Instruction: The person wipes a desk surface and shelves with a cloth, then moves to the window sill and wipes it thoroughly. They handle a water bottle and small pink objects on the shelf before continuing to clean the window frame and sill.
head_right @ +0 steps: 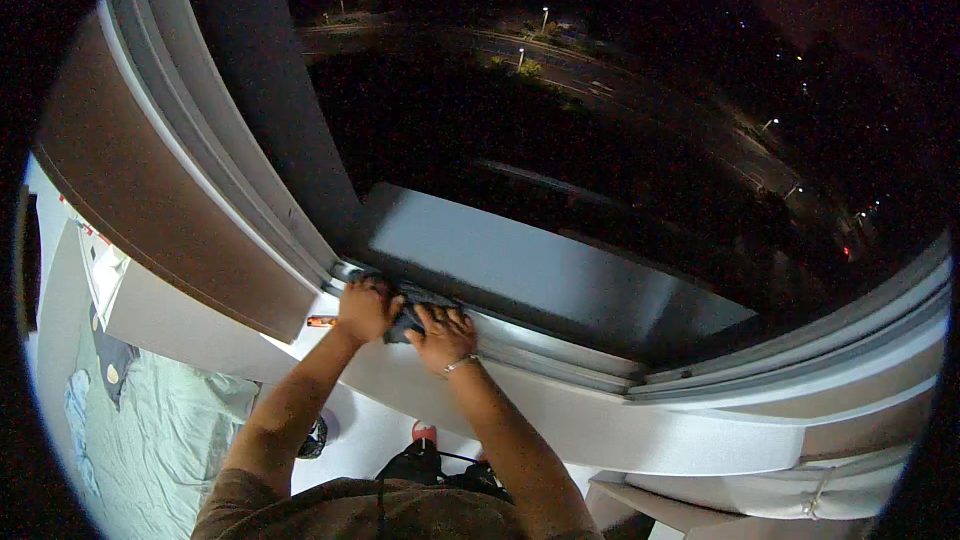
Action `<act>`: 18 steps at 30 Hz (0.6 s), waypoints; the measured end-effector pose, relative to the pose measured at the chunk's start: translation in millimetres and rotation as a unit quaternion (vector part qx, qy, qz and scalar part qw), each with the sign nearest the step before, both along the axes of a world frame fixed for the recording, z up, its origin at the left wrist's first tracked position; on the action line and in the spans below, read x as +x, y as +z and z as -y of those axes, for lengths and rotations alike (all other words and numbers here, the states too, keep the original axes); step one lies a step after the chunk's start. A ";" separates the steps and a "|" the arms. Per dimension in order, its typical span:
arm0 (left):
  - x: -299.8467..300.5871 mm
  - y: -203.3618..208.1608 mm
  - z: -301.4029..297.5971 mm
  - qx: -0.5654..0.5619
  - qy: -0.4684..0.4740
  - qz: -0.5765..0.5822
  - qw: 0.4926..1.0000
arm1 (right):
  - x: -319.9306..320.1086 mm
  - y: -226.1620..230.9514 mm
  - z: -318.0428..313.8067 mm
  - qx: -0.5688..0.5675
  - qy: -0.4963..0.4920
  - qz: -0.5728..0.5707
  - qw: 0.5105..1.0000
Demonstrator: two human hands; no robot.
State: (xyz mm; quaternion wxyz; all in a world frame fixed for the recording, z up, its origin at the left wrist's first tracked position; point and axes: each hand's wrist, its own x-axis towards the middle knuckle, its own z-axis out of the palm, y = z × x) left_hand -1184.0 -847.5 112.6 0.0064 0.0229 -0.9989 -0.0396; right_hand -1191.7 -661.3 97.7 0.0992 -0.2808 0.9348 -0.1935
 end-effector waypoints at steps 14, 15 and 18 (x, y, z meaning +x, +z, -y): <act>19.3 -13.4 -190.5 0.145 -0.178 -0.040 0.972 | 50.3 -0.7 -190.1 0.075 -0.173 -0.245 0.951; 20.0 -17.5 -188.4 0.161 -0.180 -0.070 0.968 | 51.2 1.2 -186.2 0.093 -0.191 -0.258 0.943; 14.9 -22.7 -200.3 0.133 -0.190 -0.095 0.968 | 45.7 7.5 -192.9 0.137 -0.205 -0.159 0.956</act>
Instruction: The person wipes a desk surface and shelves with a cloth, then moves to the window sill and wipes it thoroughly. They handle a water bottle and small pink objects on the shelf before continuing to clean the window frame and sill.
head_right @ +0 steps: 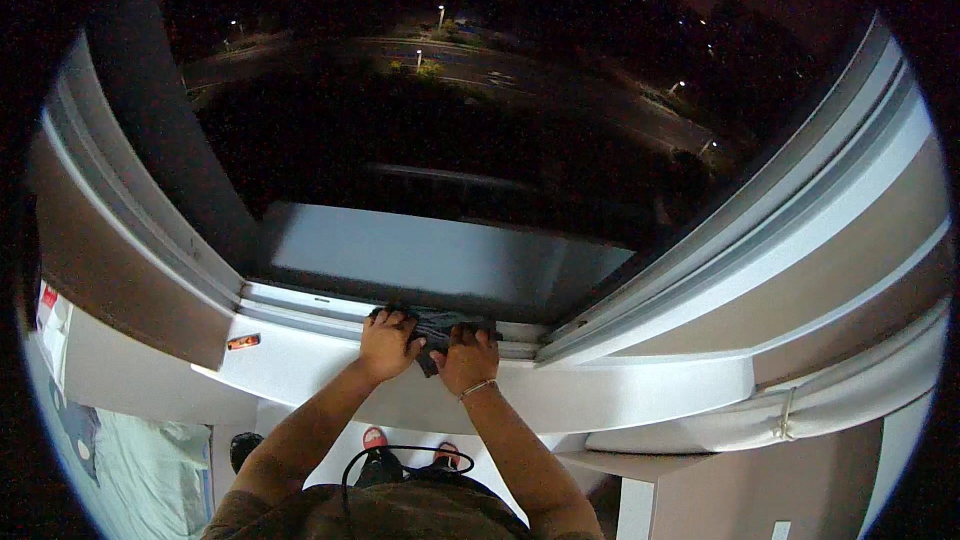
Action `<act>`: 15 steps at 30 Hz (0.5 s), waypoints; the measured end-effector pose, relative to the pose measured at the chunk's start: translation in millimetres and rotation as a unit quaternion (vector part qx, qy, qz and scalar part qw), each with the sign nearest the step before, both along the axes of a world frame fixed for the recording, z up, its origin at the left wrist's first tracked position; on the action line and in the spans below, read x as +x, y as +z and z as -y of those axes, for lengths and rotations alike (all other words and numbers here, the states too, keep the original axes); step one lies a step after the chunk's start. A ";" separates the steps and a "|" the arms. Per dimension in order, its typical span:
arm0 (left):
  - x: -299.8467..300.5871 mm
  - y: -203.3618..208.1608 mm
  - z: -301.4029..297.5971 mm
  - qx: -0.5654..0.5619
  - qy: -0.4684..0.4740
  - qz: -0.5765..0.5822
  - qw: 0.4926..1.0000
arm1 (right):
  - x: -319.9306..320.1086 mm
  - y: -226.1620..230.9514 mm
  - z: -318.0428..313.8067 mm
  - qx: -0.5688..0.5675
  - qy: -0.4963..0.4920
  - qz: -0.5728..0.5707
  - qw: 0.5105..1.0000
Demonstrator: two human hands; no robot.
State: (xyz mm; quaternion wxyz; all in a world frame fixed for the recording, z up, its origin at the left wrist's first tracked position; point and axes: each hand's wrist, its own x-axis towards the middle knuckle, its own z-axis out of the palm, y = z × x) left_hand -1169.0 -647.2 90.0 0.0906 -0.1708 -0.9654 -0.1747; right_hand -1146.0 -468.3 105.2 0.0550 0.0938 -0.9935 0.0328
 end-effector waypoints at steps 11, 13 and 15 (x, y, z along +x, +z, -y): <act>-14.3 -23.8 -65.9 -0.042 -0.111 0.053 0.991 | -9.6 18.8 -56.8 -0.049 -0.102 0.194 0.974; -15.9 -22.9 -83.0 -0.057 -0.124 0.067 0.988 | -6.3 9.7 -64.9 -0.047 -0.118 0.162 0.979; -18.6 -6.3 -92.5 -0.069 -0.121 0.108 0.984 | -7.1 20.0 -55.8 -0.040 -0.182 0.176 0.967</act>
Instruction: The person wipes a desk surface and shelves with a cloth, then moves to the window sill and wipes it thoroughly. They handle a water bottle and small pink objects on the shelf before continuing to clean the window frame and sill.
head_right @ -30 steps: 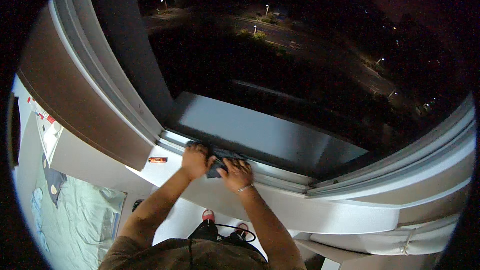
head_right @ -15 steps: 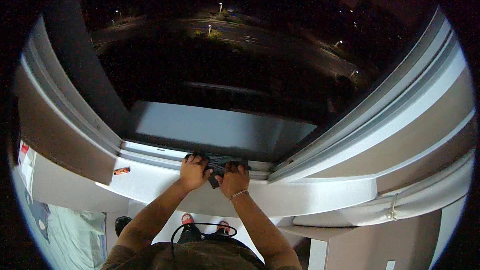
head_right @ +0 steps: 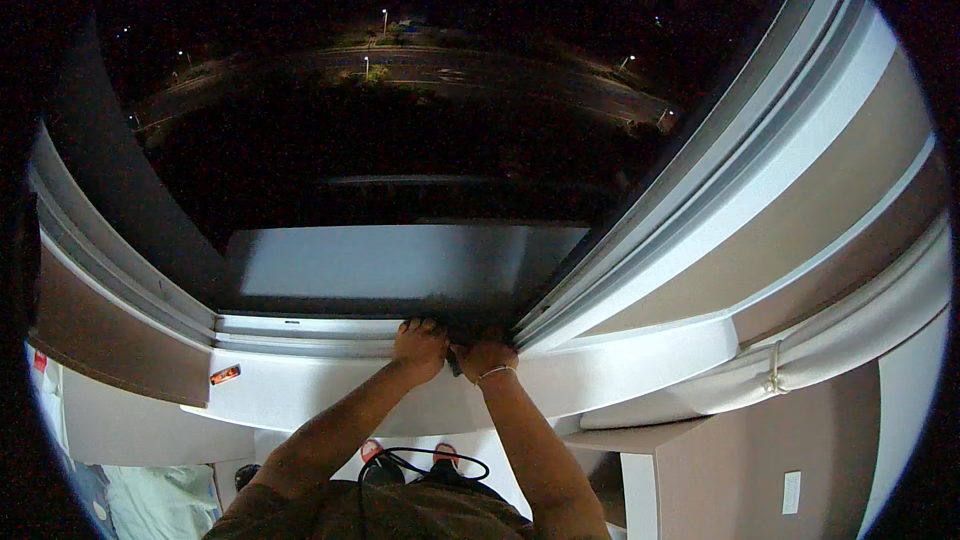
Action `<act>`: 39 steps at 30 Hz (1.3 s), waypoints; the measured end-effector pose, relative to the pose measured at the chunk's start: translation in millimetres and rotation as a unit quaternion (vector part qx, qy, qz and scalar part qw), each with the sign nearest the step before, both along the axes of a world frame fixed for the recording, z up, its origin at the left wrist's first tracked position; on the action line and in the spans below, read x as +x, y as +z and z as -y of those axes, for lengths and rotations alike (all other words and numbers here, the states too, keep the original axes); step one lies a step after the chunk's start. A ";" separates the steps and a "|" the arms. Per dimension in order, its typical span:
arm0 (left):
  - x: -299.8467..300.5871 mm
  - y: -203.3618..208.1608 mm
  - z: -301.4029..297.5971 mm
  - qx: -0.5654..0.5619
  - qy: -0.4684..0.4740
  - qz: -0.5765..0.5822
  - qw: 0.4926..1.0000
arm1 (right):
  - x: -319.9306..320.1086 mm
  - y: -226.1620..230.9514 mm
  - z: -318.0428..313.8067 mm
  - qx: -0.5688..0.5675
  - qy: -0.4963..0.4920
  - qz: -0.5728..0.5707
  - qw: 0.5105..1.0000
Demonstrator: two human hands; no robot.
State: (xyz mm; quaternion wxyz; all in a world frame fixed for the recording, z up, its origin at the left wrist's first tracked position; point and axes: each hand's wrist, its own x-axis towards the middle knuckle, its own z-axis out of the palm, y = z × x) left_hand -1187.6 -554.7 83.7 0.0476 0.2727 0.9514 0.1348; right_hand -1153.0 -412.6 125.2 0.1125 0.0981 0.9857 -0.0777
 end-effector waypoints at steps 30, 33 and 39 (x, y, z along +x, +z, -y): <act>11.8 -18.8 63.4 0.223 0.092 -0.146 0.959 | -4.5 -46.3 -8.1 -0.105 0.128 -0.165 0.972; 31.1 -2.2 54.7 0.203 0.080 -0.165 0.962 | 20.2 -26.4 -3.2 -0.082 0.105 -0.169 0.976; 63.0 14.3 45.3 0.134 0.128 -0.138 0.973 | 44.0 -8.2 -14.7 -0.083 0.135 -0.130 0.979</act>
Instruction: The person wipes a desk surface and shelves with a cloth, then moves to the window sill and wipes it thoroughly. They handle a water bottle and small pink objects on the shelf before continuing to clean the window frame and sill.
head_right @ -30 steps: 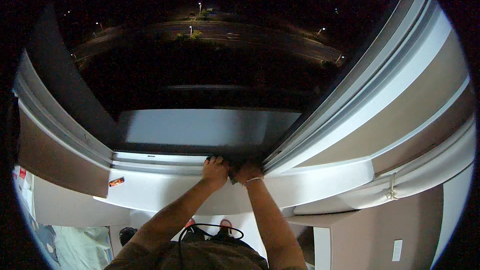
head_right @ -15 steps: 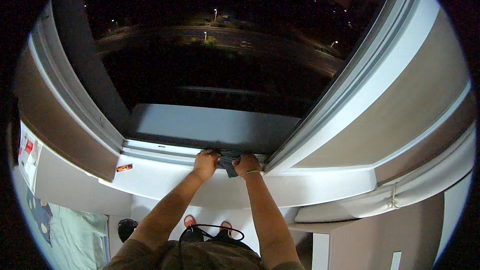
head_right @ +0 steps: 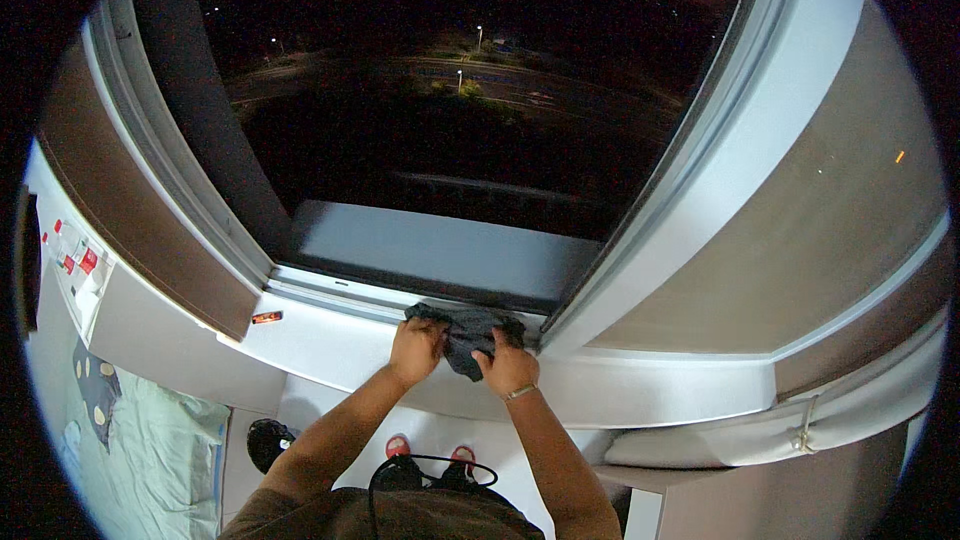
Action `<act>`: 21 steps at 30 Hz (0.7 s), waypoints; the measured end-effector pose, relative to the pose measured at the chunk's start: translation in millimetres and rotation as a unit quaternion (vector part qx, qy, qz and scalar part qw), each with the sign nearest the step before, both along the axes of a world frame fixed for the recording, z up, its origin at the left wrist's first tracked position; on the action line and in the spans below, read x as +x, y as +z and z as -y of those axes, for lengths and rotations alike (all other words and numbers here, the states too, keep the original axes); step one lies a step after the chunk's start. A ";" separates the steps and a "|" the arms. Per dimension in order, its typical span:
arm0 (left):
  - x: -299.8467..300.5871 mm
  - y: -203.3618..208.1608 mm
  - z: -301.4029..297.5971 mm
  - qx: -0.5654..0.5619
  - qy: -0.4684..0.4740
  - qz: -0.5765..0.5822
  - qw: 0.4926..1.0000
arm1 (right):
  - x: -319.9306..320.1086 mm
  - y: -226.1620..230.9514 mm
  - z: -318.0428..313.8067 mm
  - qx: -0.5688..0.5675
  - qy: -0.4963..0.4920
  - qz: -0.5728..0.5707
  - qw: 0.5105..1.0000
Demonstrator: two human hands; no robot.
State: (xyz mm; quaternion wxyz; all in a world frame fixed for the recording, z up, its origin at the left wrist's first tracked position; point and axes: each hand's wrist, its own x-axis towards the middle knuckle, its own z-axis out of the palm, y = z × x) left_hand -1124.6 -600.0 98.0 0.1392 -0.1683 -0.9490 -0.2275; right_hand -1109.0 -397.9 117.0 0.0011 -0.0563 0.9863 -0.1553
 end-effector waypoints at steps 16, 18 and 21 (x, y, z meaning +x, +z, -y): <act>1.6 -4.2 86.7 -0.038 -0.017 0.040 0.998 | -15.1 8.5 68.3 -0.006 0.012 0.106 0.994; -1.2 -5.2 98.9 -0.018 -0.042 0.070 0.996 | -12.4 7.0 76.0 0.006 0.015 0.105 0.994; -6.8 -2.6 109.6 0.042 -0.094 0.083 0.991 | -4.6 -14.2 59.8 -0.035 0.042 0.052 0.997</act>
